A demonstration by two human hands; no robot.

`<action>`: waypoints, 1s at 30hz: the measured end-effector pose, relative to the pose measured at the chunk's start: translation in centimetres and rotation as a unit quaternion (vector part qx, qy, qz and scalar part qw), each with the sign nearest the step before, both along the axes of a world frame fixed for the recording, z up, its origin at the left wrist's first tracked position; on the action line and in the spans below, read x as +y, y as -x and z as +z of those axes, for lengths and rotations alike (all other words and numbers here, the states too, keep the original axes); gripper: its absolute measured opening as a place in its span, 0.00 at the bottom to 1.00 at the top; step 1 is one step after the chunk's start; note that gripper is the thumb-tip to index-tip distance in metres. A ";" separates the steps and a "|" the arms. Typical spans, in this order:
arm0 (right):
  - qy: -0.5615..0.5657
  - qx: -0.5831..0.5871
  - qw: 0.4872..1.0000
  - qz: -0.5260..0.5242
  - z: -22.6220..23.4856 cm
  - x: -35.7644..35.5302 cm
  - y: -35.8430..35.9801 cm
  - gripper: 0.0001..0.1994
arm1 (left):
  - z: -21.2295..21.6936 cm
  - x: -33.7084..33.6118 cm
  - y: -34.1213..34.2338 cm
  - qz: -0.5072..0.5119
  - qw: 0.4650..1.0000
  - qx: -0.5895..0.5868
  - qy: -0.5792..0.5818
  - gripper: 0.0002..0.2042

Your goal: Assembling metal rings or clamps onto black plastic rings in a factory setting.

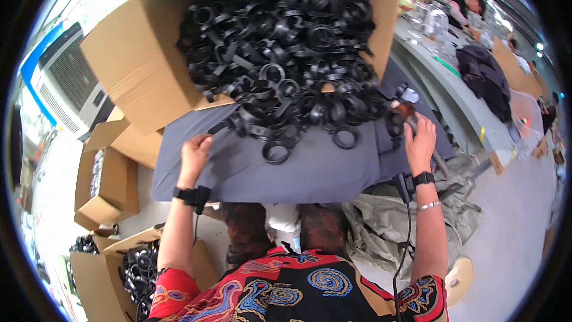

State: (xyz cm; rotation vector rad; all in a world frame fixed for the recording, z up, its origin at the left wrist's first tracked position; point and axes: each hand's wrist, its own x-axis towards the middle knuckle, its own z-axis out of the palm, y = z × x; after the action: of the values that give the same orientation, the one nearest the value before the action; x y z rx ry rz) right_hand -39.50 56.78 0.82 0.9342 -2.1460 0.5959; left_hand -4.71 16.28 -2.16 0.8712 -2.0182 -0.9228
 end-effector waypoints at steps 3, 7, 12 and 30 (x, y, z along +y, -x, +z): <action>-0.046 -0.047 0.975 -0.211 -3.6 2.7 4.8 0.24 | -1.3 -1.8 -0.6 -0.013 1.000 0.019 -0.001 0.10; -0.181 -0.319 0.904 -0.221 -4.6 4.9 8.4 0.25 | -0.9 1.2 0.3 -0.060 0.996 0.012 -0.072 0.09; -0.267 -0.233 0.926 -0.127 -2.1 4.4 6.6 0.17 | -1.7 4.1 0.5 -0.092 0.995 0.034 -0.014 0.08; 0.144 -0.249 0.954 -0.078 -4.6 9.0 -2.7 0.13 | -0.8 -1.5 -3.0 -0.053 0.997 -0.044 0.031 0.12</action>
State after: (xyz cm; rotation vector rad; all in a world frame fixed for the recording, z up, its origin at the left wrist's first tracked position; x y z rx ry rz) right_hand -36.84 65.79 -3.83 0.4782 -2.4474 1.1227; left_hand -1.75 14.74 -2.93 0.7906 -2.1748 -0.8880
